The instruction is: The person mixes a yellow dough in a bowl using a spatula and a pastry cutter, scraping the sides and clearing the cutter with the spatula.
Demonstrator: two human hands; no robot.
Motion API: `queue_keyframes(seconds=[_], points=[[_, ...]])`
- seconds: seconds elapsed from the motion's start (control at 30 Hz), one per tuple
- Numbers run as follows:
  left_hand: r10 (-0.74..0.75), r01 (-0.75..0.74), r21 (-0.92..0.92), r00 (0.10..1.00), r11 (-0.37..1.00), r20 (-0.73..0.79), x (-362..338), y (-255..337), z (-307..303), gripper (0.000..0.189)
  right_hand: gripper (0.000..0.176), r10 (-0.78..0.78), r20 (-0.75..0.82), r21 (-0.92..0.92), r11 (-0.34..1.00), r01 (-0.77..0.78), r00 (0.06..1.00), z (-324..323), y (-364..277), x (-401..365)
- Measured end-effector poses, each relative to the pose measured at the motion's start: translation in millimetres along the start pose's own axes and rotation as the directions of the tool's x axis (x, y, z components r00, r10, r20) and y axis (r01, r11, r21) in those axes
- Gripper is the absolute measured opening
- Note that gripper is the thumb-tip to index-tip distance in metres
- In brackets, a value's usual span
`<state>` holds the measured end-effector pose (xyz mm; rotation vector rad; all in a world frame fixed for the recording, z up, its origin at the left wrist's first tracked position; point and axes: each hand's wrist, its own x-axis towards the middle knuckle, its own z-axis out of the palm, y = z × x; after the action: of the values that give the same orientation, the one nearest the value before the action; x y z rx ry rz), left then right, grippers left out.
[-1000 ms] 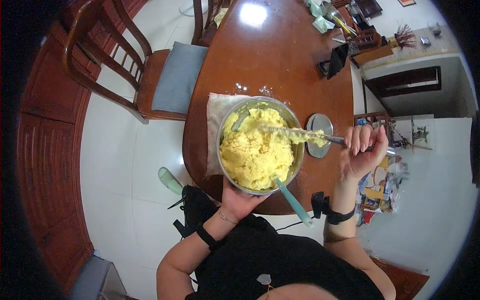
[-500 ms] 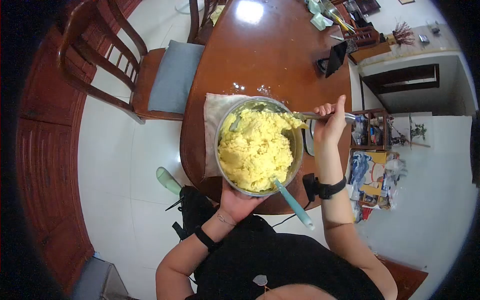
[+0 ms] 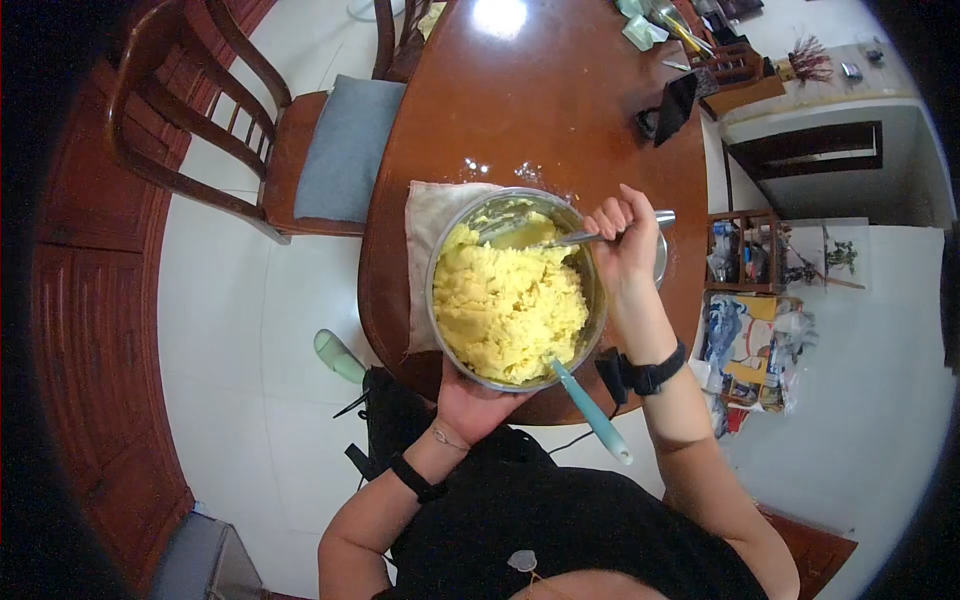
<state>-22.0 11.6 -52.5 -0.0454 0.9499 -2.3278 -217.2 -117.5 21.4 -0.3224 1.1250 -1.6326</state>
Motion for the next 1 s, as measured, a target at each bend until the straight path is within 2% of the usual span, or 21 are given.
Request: queue_keyframes(seconds=[0.03,0.1,0.13,0.2,0.27,0.33,0.53,0.6,0.67,0.7,0.73,0.77,0.8,0.83,0.87,0.9,0.97,1.0], points=[[0.001,-0.002,-0.025,1.0,1.0,-0.01,0,0,-1,0.075,0.033,0.001,-0.002,0.002,1.0,-0.001,1.0,1,-2,-8],[0.016,-0.016,-0.012,1.0,1.0,0.001,0,-2,-6,0.076,0.038,0.024,0.146,0.004,1.0,-0.025,0.989,4,-6,-27],[0.029,-0.029,0.0,0.999,1.0,0.016,1,-2,-9,0.076,0.038,0.021,0.145,0.007,1.0,-0.022,0.989,4,-10,-36],[0.034,-0.034,0.016,0.999,0.999,0.019,0,-4,-12,0.076,0.04,-0.007,0.346,-0.091,0.995,0.041,0.938,3,-17,-54],[0.035,-0.035,0.028,0.999,0.999,0.019,1,-7,-13,0.077,0.039,-0.013,0.371,-0.084,0.995,0.047,0.929,1,-24,-69],[0.068,-0.07,0.05,0.997,0.996,0.043,3,-12,-10,0.077,0.039,-0.037,0.525,-0.159,0.977,0.14,0.85,-1,-33,-80],[0.071,-0.074,0.049,0.996,0.996,0.06,6,-19,-4,0.067,0.04,-0.082,0.567,-0.19,0.955,0.227,0.82,14,-59,-97],[0.08,-0.09,0.095,0.992,0.991,0.102,13,-19,-7,0.07,0.039,-0.117,0.48,-0.233,0.939,0.254,0.87,22,-68,-98],[0.09,-0.11,0.137,0.985,0.985,0.146,16,-21,-8,0.074,0.038,-0.128,0.514,-0.263,0.918,0.298,0.848,28,-78,-98],[0.188,-0.252,0.516,0.967,0.819,0.172,18,-22,-8,0.07,0.037,-0.194,0.472,-0.272,0.896,0.351,0.86,32,-84,-100],[0.266,-0.346,0.797,0.934,0.495,0.24,18,-23,-9,0.067,0.036,-0.262,0.431,-0.281,0.87,0.404,0.863,35,-90,-105],[0.305,-0.374,0.924,0.892,0.076,0.335,19,-26,-10,0.063,0.036,-0.305,0.389,-0.276,0.862,0.426,0.869,41,-97,-112],[0.298,-0.329,0.874,0.847,-0.358,0.441,21,-29,-11,0.06,0.036,-0.334,0.398,-0.261,0.852,0.454,0.855,39,-106,-116],[0.247,-0.216,0.657,0.806,-0.722,0.537,23,-32,-10,0.056,0.036,-0.357,0.365,-0.232,0.86,0.455,0.86,39,-112,-121],[0.164,-0.05,0.325,0.784,-0.945,0.598,24,-32,-4,0.053,0.037,-0.373,0.322,-0.207,0.869,0.449,0.87,45,-115,-122],[0.222,-0.106,0.444,0.749,-0.89,0.624,26,-40,3,0.044,0.037,-0.377,0.326,-0.204,0.867,0.454,0.867,47,-116,-127],[0.221,-0.083,0.423,0.754,-0.902,0.619,32,-45,-4,0.046,0.038,-0.468,0.175,-0.229,0.836,0.498,0.866,52,-114,-135],[0.22,-0.062,0.408,0.764,-0.911,0.606,35,-49,-8,0.049,0.038,-0.467,0.177,-0.227,0.837,0.498,0.866,53,-112,-139]])
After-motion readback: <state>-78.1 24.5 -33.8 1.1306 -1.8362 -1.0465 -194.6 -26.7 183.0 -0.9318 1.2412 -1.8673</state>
